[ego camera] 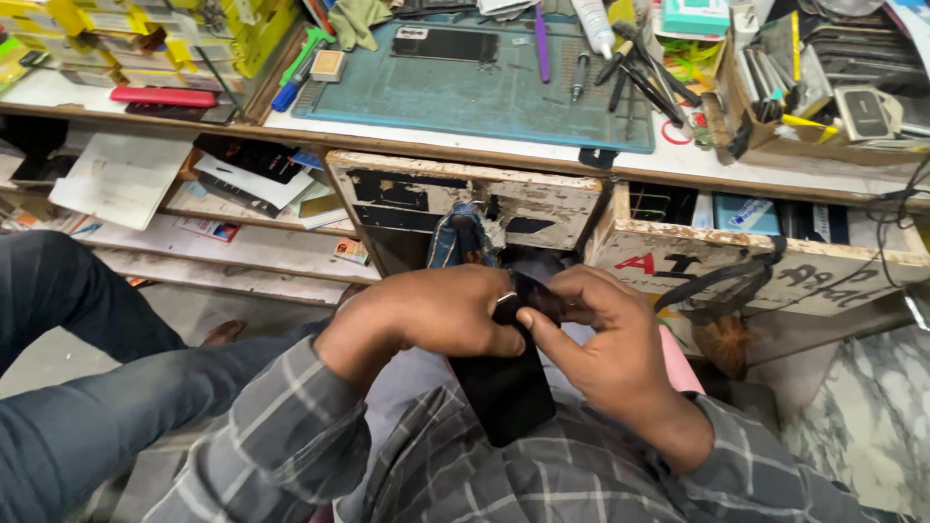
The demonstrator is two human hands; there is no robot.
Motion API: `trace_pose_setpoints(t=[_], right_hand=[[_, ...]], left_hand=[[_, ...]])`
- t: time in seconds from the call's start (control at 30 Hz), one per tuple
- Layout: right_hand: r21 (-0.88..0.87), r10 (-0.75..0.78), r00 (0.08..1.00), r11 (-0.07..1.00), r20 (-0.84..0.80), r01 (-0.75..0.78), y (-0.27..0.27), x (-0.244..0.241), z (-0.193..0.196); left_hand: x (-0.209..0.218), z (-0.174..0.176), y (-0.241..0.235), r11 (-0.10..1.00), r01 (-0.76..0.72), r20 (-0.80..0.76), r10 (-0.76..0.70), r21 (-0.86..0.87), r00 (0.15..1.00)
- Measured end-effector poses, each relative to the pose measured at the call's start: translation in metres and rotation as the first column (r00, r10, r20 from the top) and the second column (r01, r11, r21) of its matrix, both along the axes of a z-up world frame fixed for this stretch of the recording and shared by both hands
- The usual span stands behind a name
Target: The person uses a screwdriver to remove screws from the back of a disassembled smartphone. They then lift the back cover and remove a small metal bracket from the phone's interior.
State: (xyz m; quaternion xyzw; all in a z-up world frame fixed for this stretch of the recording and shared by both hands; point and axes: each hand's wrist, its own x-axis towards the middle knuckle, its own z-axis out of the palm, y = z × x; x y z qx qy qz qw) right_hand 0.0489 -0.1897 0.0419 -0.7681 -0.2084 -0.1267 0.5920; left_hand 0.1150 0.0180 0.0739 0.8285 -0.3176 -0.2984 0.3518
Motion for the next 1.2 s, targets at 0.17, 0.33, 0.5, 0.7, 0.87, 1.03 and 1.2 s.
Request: trace_pose_setpoints(t=[0.17,0.33,0.5,0.7,0.87,1.03,1.2], right_hand=[[0.182,0.068,0.961,0.983,-0.267,-0.019,-0.013,0.012,-0.036],[0.082,-0.050,0.973,0.994,-0.224,0.070,-0.026,0.008,-0.044],[0.070,-0.044,0.967,0.996,-0.249,0.063,-0.031,0.009,-0.037],[-0.050,-0.126,0.983,0.991,-0.131,0.120,-0.035,0.002,-0.020],[-0.180,-0.241,0.970,0.955,-0.015,0.234,-0.036,-0.008,-0.013],[-0.195,-0.149,0.977,0.965,0.155,0.178,-0.038,-0.011,-0.001],[-0.312,-0.082,0.957,0.935,0.277,0.170,-0.043,-0.011,0.008]], left_hand=[[0.006,-0.024,-0.014,0.992,-0.077,0.014,0.079,-0.104,0.997],[-0.017,-0.041,-0.011,0.862,-0.434,-0.235,0.379,-0.263,0.895],[-0.058,-0.055,-0.044,0.493,-0.637,-0.292,0.607,-0.592,0.740],[-0.068,-0.056,-0.066,0.384,-0.691,-0.351,0.651,-0.612,0.673],[-0.074,-0.057,-0.069,0.466,-0.675,-0.249,0.686,-0.572,0.684],[-0.075,-0.052,-0.068,0.537,-0.641,-0.152,0.690,-0.549,0.708],[-0.078,-0.052,-0.070,0.576,-0.628,-0.176,0.647,-0.524,0.742]])
